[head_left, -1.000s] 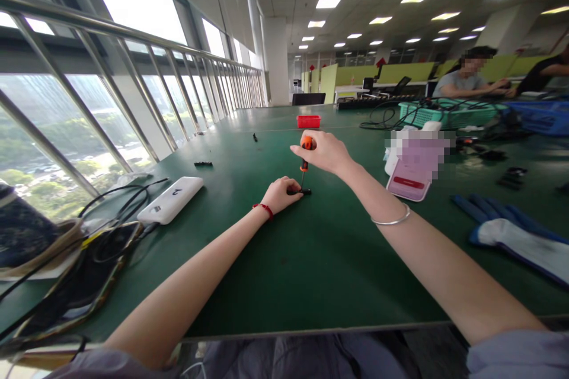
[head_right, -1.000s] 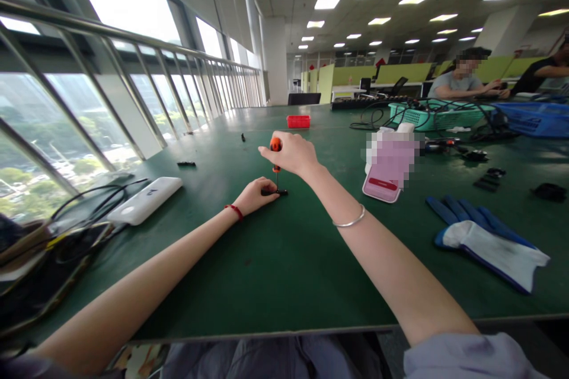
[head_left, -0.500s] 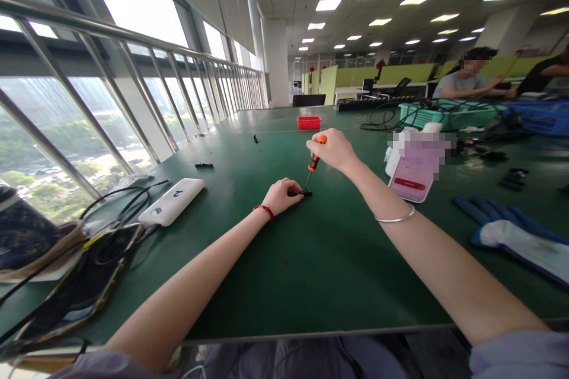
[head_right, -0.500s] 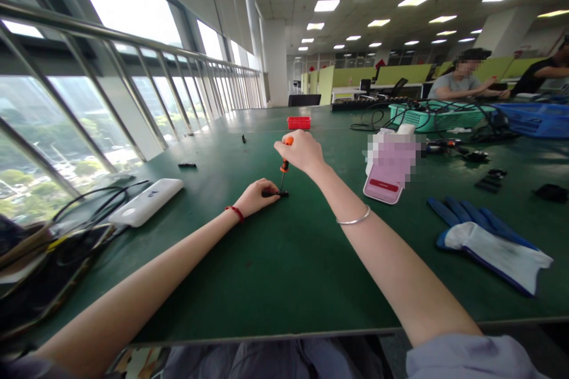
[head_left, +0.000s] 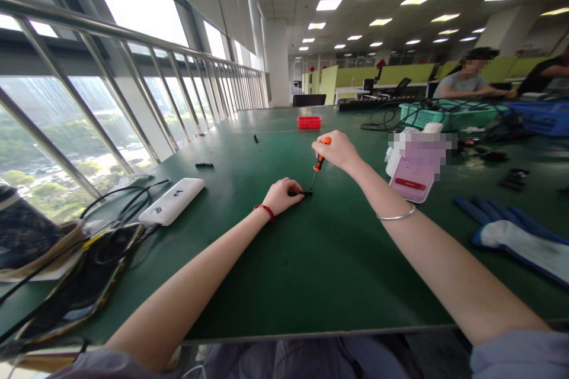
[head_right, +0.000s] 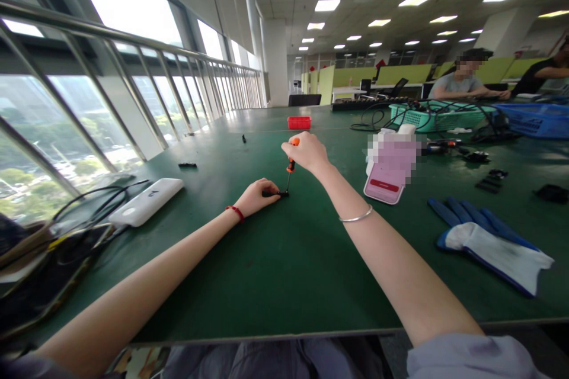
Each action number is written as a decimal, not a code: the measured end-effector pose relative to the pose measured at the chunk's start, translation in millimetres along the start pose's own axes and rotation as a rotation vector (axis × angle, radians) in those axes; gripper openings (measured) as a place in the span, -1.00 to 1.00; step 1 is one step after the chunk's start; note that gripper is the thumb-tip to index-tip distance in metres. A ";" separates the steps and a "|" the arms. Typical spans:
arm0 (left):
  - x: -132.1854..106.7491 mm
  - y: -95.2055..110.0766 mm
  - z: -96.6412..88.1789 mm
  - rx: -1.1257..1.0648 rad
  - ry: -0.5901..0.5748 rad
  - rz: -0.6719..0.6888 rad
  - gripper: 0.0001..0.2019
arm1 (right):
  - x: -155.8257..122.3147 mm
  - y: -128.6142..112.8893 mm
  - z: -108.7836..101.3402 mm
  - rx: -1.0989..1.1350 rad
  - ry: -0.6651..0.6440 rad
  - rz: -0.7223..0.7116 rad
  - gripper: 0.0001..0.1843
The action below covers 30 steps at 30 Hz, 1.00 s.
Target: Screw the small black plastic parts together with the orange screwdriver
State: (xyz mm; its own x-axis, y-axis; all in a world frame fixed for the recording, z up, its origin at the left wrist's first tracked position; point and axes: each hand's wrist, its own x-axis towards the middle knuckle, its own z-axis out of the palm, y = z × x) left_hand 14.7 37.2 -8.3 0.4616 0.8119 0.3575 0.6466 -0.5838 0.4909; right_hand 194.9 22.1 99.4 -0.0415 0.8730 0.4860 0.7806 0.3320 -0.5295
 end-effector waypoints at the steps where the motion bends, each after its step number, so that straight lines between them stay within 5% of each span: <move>1: 0.0 -0.1 -0.1 -0.001 -0.001 0.002 -0.85 | 0.1 0.0 -0.4 0.005 -0.014 -0.008 -0.73; 30: -1.0 3.1 -1.4 0.014 -0.003 -0.007 -0.87 | -1.1 -2.0 -2.5 0.031 -0.004 -0.032 -0.73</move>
State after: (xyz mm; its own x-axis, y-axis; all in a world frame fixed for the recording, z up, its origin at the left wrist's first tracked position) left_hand 15.4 34.5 -6.0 0.4591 0.8159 0.3514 0.6584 -0.5781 0.4819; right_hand 194.9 19.6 101.7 -0.0685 0.8631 0.5003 0.7591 0.3705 -0.5353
